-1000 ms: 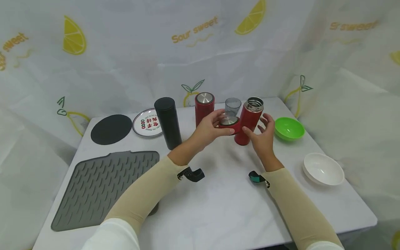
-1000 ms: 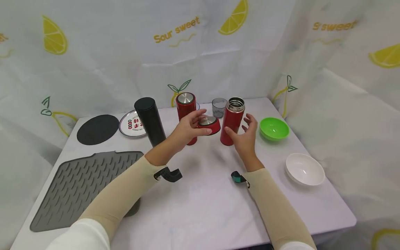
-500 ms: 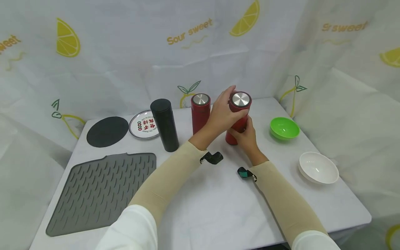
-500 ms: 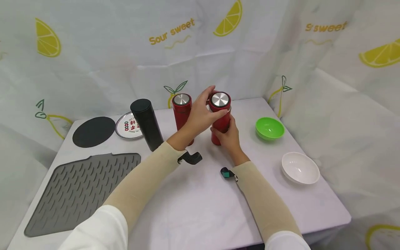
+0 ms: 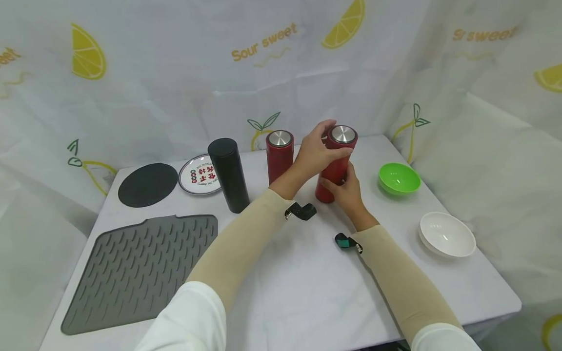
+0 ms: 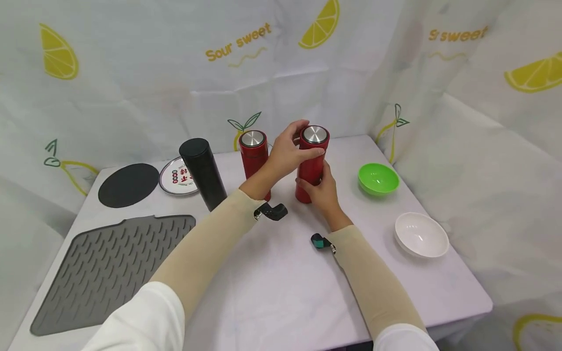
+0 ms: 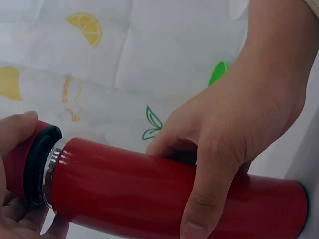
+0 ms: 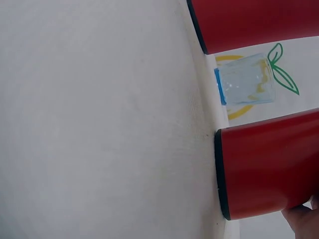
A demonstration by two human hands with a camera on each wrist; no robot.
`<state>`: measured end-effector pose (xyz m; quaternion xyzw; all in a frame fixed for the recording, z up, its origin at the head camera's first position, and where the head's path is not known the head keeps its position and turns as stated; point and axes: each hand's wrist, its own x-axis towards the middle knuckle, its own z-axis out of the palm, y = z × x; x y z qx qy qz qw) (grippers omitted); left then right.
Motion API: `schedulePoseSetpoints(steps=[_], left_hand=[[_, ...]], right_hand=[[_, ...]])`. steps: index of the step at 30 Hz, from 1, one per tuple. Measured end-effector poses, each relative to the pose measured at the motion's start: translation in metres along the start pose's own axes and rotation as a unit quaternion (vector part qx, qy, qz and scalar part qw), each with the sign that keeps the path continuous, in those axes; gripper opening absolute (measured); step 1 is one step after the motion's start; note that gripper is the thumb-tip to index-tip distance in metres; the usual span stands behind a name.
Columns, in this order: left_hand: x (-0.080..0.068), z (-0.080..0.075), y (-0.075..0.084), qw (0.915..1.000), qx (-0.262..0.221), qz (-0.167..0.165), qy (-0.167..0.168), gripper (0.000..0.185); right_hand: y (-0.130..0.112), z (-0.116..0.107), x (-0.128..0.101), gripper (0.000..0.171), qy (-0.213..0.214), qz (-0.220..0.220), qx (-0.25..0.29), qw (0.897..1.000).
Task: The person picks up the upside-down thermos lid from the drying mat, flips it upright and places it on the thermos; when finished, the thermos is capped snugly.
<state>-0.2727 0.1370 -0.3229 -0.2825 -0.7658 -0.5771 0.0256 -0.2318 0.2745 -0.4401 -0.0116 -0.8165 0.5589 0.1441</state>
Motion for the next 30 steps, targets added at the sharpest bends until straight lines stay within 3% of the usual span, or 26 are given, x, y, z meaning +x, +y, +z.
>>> schedulePoseSetpoints(steps=[7, 14, 17, 21, 23, 25, 27, 30], left_hand=[[0.002, 0.001, -0.006, 0.9995, 0.009, -0.030, -0.008, 0.076], [-0.002, 0.006, -0.014, 0.9996, -0.020, -0.019, -0.003, 0.080], [-0.008, 0.010, -0.018, 0.9987, -0.030, 0.011, 0.040, 0.078], [-0.019, 0.017, -0.021, 0.9921, 0.003, 0.083, 0.095, 0.065], [-0.024, 0.021, -0.019, 0.9904, 0.012, 0.090, 0.104, 0.065], [-0.025, 0.025, -0.013, 0.9922, 0.001, 0.065, 0.106, 0.071], [-0.020, 0.029, -0.005, 0.9943, -0.005, 0.018, 0.105, 0.083], [-0.005, 0.031, 0.004, 0.9955, 0.023, -0.042, 0.082, 0.096]], right_hand=[[-0.001, -0.002, 0.002, 0.078, -0.005, 0.004, -0.007, 1.000], [-0.001, -0.006, 0.004, 0.077, -0.008, -0.008, -0.014, 1.000], [0.001, -0.007, 0.004, 0.080, -0.009, -0.009, -0.011, 1.000], [0.003, -0.007, 0.003, 0.081, -0.007, -0.010, -0.007, 1.000], [0.004, -0.007, 0.003, 0.080, -0.004, -0.015, -0.005, 1.000], [0.005, -0.006, 0.002, 0.079, -0.006, -0.022, -0.007, 1.000], [0.005, -0.004, 0.002, 0.078, -0.008, -0.029, -0.007, 1.000], [0.007, -0.001, 0.002, 0.078, -0.009, -0.036, -0.011, 0.999]])
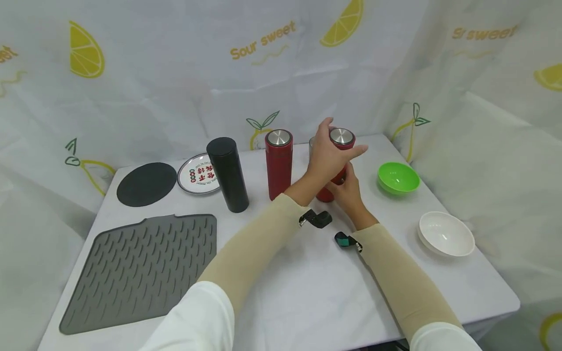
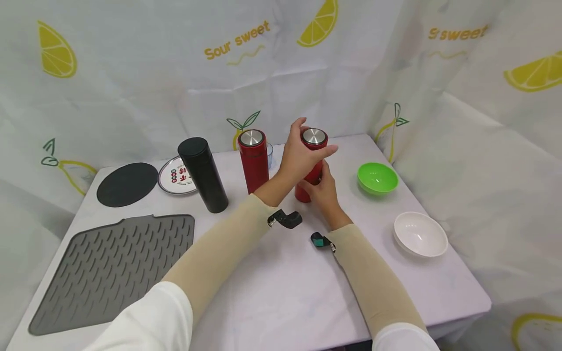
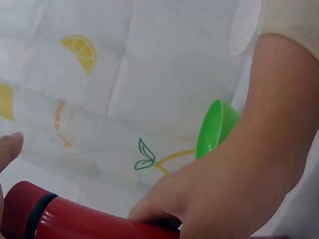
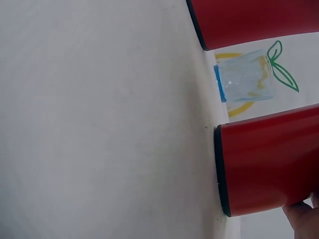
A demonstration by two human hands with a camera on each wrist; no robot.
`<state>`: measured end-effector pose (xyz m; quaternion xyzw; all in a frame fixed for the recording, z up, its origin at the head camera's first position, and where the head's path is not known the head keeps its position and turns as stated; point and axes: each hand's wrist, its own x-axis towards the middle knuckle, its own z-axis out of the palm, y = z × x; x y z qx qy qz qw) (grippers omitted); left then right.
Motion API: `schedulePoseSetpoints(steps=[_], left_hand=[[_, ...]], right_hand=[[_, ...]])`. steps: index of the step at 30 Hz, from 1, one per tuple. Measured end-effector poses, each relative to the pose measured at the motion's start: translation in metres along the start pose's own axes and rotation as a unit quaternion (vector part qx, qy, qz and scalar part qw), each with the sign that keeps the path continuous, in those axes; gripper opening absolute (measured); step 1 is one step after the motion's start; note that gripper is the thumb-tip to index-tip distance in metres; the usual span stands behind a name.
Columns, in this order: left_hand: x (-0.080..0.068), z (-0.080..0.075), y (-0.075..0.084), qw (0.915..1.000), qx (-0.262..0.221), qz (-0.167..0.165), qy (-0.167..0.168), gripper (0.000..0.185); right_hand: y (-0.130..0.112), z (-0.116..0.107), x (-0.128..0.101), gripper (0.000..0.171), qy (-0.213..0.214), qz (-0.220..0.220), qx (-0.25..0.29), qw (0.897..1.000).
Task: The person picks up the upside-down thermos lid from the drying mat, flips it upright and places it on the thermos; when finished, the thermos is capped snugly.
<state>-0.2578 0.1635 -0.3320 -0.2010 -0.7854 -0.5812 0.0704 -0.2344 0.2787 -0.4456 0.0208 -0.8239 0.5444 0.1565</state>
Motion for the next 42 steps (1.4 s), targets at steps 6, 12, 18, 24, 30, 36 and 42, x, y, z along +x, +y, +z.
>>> schedulePoseSetpoints(steps=[6, 12, 18, 24, 30, 36, 42], left_hand=[[0.013, -0.006, -0.012, 0.9984, 0.051, 0.017, -0.019, 0.094], [-0.008, -0.020, -0.024, 0.9906, 0.048, 0.118, 0.049, 0.073], [-0.019, -0.021, -0.018, 0.9915, 0.009, 0.125, 0.037, 0.058], [0.001, -0.006, -0.004, 0.9990, 0.037, 0.023, -0.010, 0.095], [0.010, -0.006, -0.013, 0.9997, 0.016, 0.017, 0.009, 0.100], [-0.009, -0.014, -0.021, 0.9921, 0.044, 0.100, 0.061, 0.081], [-0.019, -0.013, -0.022, 0.9907, 0.029, 0.126, 0.042, 0.072]], right_hand=[[0.001, 0.005, -0.002, 0.081, -0.008, 0.019, -0.004, 1.000], [-0.002, 0.000, -0.001, 0.083, -0.006, 0.011, -0.005, 1.000], [-0.003, -0.001, 0.002, 0.082, 0.000, 0.002, -0.005, 1.000], [-0.001, 0.003, 0.003, 0.076, 0.003, -0.011, -0.025, 1.000], [0.000, 0.007, 0.001, 0.081, -0.006, 0.006, -0.020, 1.000], [0.003, -0.002, 0.002, 0.082, 0.004, 0.004, -0.017, 1.000], [0.001, 0.000, 0.002, 0.078, 0.005, -0.002, -0.007, 1.000]])
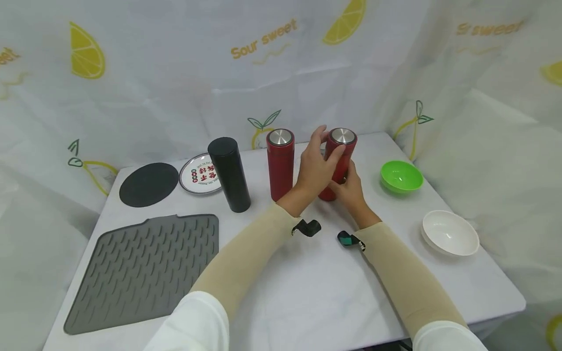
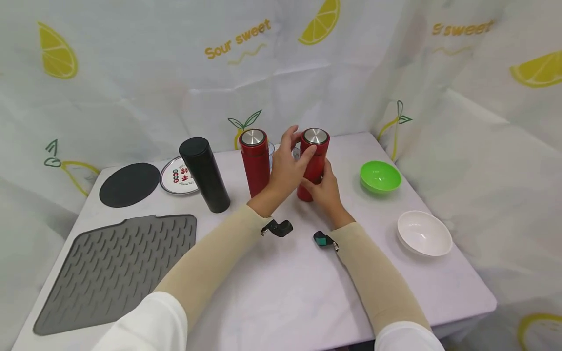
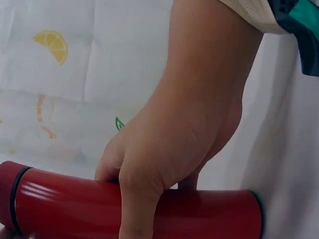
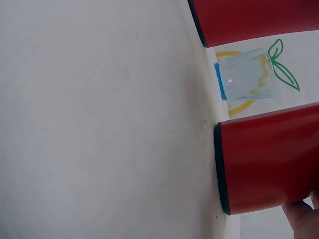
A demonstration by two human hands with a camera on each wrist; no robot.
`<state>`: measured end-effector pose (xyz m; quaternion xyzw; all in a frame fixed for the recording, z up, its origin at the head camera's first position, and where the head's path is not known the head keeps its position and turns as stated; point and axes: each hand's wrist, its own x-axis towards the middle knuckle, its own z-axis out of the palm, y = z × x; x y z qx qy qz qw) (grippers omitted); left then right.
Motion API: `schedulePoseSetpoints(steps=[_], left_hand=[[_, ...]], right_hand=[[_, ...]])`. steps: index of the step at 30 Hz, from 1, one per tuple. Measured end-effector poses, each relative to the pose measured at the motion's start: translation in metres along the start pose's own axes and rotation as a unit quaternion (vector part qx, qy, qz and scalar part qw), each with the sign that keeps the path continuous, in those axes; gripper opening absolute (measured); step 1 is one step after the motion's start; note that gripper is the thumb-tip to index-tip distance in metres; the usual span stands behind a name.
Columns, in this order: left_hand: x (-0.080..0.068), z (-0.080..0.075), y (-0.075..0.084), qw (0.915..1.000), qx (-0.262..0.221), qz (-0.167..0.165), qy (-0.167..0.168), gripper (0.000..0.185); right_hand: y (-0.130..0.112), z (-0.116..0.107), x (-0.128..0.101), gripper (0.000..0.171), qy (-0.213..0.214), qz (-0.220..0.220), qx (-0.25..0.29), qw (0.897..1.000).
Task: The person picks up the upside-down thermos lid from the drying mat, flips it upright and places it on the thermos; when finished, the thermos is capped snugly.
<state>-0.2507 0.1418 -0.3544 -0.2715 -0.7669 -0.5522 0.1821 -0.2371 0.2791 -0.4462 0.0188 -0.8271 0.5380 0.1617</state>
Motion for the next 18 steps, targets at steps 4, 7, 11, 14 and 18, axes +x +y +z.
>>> schedulePoseSetpoints(steps=[4, 7, 11, 14, 18], left_hand=[[0.005, 0.008, 0.003, 0.9988, 0.012, -0.046, -0.010, 0.098], [0.014, 0.016, 0.005, 0.9963, 0.037, -0.077, -0.006, 0.108], [0.021, 0.020, 0.003, 0.9946, 0.030, -0.098, -0.018, 0.107], [0.029, 0.013, -0.003, 0.9900, -0.037, -0.116, -0.071, 0.106], [0.047, 0.002, -0.008, 0.9646, -0.145, -0.138, -0.172, 0.107]], right_hand=[[0.000, 0.010, 0.000, 0.065, -0.012, -0.016, -0.014, 1.000], [0.000, 0.013, -0.001, 0.060, -0.011, -0.028, -0.020, 0.999], [0.001, 0.010, -0.004, 0.067, -0.010, -0.018, -0.018, 1.000], [0.000, 0.005, -0.003, 0.073, -0.029, 0.003, -0.022, 0.999], [-0.001, -0.001, 0.001, 0.073, -0.042, 0.016, -0.018, 0.999]])
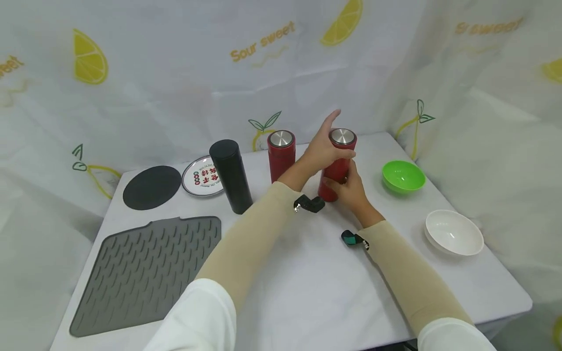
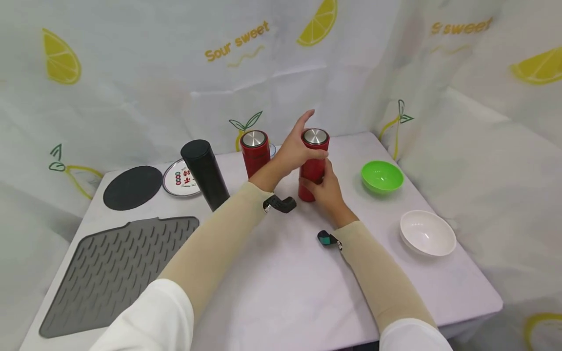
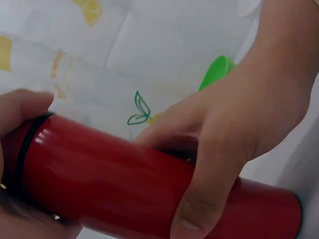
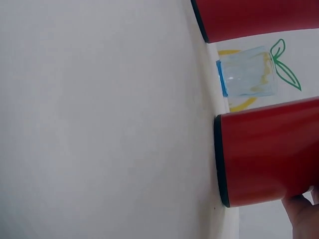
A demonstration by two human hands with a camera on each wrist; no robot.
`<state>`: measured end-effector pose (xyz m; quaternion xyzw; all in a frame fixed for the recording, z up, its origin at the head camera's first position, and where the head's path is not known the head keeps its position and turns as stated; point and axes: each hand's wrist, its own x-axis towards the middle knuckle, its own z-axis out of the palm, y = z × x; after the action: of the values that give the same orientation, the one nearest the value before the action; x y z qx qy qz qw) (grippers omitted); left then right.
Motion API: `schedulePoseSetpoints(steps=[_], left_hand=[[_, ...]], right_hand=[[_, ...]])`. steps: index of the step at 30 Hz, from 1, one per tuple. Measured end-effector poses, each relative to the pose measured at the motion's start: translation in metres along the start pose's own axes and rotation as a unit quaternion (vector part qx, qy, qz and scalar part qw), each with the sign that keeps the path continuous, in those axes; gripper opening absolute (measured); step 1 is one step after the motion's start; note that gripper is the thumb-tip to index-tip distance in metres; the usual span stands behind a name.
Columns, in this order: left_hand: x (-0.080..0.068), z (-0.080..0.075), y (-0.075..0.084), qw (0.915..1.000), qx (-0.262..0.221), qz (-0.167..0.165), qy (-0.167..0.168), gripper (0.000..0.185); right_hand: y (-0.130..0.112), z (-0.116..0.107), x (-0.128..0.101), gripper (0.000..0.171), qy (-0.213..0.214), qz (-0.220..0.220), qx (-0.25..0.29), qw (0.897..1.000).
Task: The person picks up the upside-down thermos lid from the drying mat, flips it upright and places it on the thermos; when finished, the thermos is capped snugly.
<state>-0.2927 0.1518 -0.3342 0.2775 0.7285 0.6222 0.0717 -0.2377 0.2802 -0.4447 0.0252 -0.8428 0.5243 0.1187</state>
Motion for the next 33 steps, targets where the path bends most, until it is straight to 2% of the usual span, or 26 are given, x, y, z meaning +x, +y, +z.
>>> schedulePoseSetpoints(steps=[1, 3, 4, 6, 9, 11, 13, 15, 18, 20, 22, 25, 27, 28, 30, 33], left_hand=[[0.002, -0.002, 0.001, 0.9997, -0.019, -0.005, -0.015, 0.107], [0.000, -0.002, 0.000, 0.9997, -0.022, -0.008, -0.010, 0.103], [-0.004, 0.001, 0.000, 0.9999, -0.010, -0.007, 0.010, 0.099], [-0.015, 0.009, -0.002, 0.9968, 0.030, 0.002, 0.074, 0.092], [-0.030, 0.021, -0.002, 0.9803, 0.105, 0.024, 0.165, 0.086], [-0.035, 0.025, 0.000, 0.9702, 0.134, 0.041, 0.198, 0.084], [-0.035, 0.023, 0.001, 0.9680, 0.148, 0.048, 0.197, 0.081], [-0.033, 0.015, 0.002, 0.9770, 0.122, 0.041, 0.170, 0.077], [-0.030, 0.000, 0.001, 0.9940, 0.045, 0.015, 0.099, 0.080], [-0.029, -0.003, 0.001, 0.9971, 0.024, -0.013, 0.071, 0.087], [-0.030, 0.002, 0.001, 0.9952, 0.045, -0.029, 0.082, 0.090], [-0.033, 0.016, 0.003, 0.9819, 0.111, -0.035, 0.149, 0.089], [-0.033, 0.022, 0.003, 0.9725, 0.128, -0.027, 0.192, 0.082], [-0.033, 0.021, 0.003, 0.9703, 0.132, -0.022, 0.202, 0.077], [-0.033, 0.014, 0.003, 0.9710, 0.135, -0.026, 0.195, 0.073], [-0.031, -0.001, 0.001, 0.9804, 0.136, -0.027, 0.140, 0.072]], right_hand=[[0.000, -0.001, 0.001, 0.073, 0.000, 0.002, 0.002, 1.000], [0.000, -0.003, 0.002, 0.074, -0.004, 0.010, 0.010, 1.000], [0.001, -0.003, 0.001, 0.076, -0.007, 0.016, 0.013, 1.000], [0.002, -0.004, 0.000, 0.078, -0.011, 0.020, 0.018, 1.000], [0.003, -0.003, -0.003, 0.077, -0.006, 0.012, 0.026, 1.000], [0.002, -0.001, -0.003, 0.075, 0.000, -0.002, 0.027, 1.000], [0.001, 0.001, -0.003, 0.075, 0.001, -0.006, 0.031, 1.000], [0.000, 0.002, -0.003, 0.075, -0.003, -0.002, 0.036, 0.999], [-0.001, 0.003, -0.003, 0.078, -0.009, 0.009, 0.046, 0.999], [-0.001, 0.003, -0.003, 0.078, -0.012, 0.010, 0.047, 0.999], [-0.001, 0.003, -0.002, 0.077, -0.008, -0.002, 0.045, 0.999], [0.001, 0.006, 0.000, 0.075, -0.004, -0.024, 0.046, 0.999], [0.002, 0.008, 0.002, 0.074, -0.005, -0.030, 0.049, 0.998], [0.002, 0.009, 0.002, 0.074, -0.010, -0.027, 0.049, 0.998], [0.001, 0.011, 0.003, 0.074, -0.023, -0.017, 0.042, 0.999], [-0.002, 0.010, 0.005, 0.074, -0.029, -0.003, 0.031, 0.999]])
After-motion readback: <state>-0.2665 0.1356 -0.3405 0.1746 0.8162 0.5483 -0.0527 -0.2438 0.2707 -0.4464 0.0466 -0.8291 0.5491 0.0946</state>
